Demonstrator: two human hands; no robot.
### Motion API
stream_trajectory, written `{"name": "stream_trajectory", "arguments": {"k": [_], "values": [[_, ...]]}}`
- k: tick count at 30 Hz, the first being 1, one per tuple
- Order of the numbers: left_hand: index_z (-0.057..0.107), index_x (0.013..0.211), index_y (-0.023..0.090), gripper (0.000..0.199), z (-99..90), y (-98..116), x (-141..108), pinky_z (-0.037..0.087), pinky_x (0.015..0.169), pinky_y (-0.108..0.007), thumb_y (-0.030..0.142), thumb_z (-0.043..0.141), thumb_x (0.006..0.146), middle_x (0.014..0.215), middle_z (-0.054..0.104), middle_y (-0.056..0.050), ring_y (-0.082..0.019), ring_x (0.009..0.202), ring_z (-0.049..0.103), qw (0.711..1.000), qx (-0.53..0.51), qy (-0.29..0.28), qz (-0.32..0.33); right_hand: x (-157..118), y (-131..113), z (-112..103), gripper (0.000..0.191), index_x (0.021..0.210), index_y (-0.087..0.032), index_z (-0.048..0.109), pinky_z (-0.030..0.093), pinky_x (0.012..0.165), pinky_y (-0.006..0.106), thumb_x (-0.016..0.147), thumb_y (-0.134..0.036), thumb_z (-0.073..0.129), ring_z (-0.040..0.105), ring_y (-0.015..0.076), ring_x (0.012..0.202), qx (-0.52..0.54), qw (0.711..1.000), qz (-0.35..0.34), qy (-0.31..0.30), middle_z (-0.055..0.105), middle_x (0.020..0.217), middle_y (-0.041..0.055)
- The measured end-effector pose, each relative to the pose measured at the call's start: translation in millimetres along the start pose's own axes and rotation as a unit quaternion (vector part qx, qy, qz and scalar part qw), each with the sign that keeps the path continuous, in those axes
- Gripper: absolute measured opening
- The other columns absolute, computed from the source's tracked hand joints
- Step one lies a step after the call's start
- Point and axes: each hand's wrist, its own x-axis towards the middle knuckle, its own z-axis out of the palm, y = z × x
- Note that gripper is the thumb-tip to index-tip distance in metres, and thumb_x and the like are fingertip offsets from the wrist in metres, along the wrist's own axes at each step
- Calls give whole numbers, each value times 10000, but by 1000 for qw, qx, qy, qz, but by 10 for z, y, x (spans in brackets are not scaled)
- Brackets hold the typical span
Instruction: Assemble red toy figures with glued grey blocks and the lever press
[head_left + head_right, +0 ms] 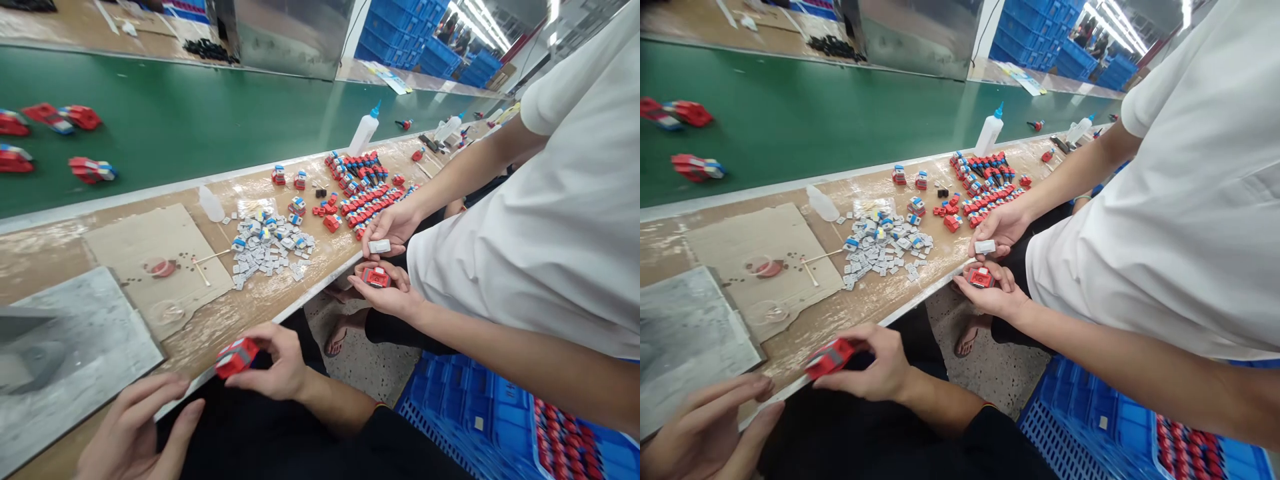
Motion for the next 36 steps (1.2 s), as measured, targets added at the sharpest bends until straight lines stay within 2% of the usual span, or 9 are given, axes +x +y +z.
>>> {"name": "stream_trajectory", "arguments": {"k": [3,6,9,11,14,17,19,24,36], "values": [[641,1510,406,605,129,300,195,696,716,-360,248,681,927,1074,808,-45,-253,836,791,966,-142,-210,-42,161,76,-149,773,1146,-214,678,690,834,312,595,-650,1002,805,205,893,132,986,93,47,809,1030,77],[336,1706,443,822,422,617,514,673,722,-376,493,700,971,965,826,-25,-246,770,768,803,-346,-483,-51,374,115,-286,746,1054,-238,650,683,851,320,522,-590,1036,793,197,920,190,969,125,92,812,1112,80],[413,1690,344,751,600,769,767,619,678,-360,667,559,1028,815,810,-47,-236,687,743,719,-450,-527,-63,511,74,-399,741,1029,-252,622,678,833,328,501,-561,1041,793,202,913,209,967,120,85,818,1091,68],[631,1538,311,601,569,732,807,606,713,-372,649,535,1050,743,792,-51,-233,675,745,736,-439,-515,-28,535,20,-458,723,1038,-260,614,681,832,345,532,-569,1027,797,209,897,223,965,117,70,818,1053,54],[814,1201,273,316,398,504,667,593,712,-334,464,605,1061,724,778,-42,-198,668,737,826,-332,-454,24,508,-45,-513,700,1077,-270,621,685,816,354,582,-568,1015,795,203,853,247,960,112,66,815,1025,35],[797,1095,255,156,292,200,431,555,643,-257,282,662,1020,734,734,-4,-148,644,693,951,-171,-257,6,465,-84,-515,664,1093,-267,643,672,824,326,621,-548,1015,794,189,870,252,962,95,47,812,1037,38],[763,1164,251,205,314,43,320,578,676,-264,279,735,962,823,717,-2,-152,701,685,988,-76,-135,-17,439,-120,-488,639,1059,-259,661,662,825,311,618,-547,1024,782,182,890,240,967,82,24,802,1056,47],[689,1338,273,449,502,-41,295,641,807,-329,329,815,911,1209,717,-81,-203,962,736,990,-62,-125,-2,387,-264,-407,645,1022,-267,687,653,844,334,591,-605,1027,741,198,951,183,982,52,-6,734,1034,39],[785,1219,248,358,507,-67,276,656,884,-376,499,783,964,1115,774,-113,-240,1011,767,977,-165,-131,40,317,-419,-354,741,947,-280,605,610,713,316,521,-747,991,678,185,818,158,986,26,-48,657,938,21]]}}
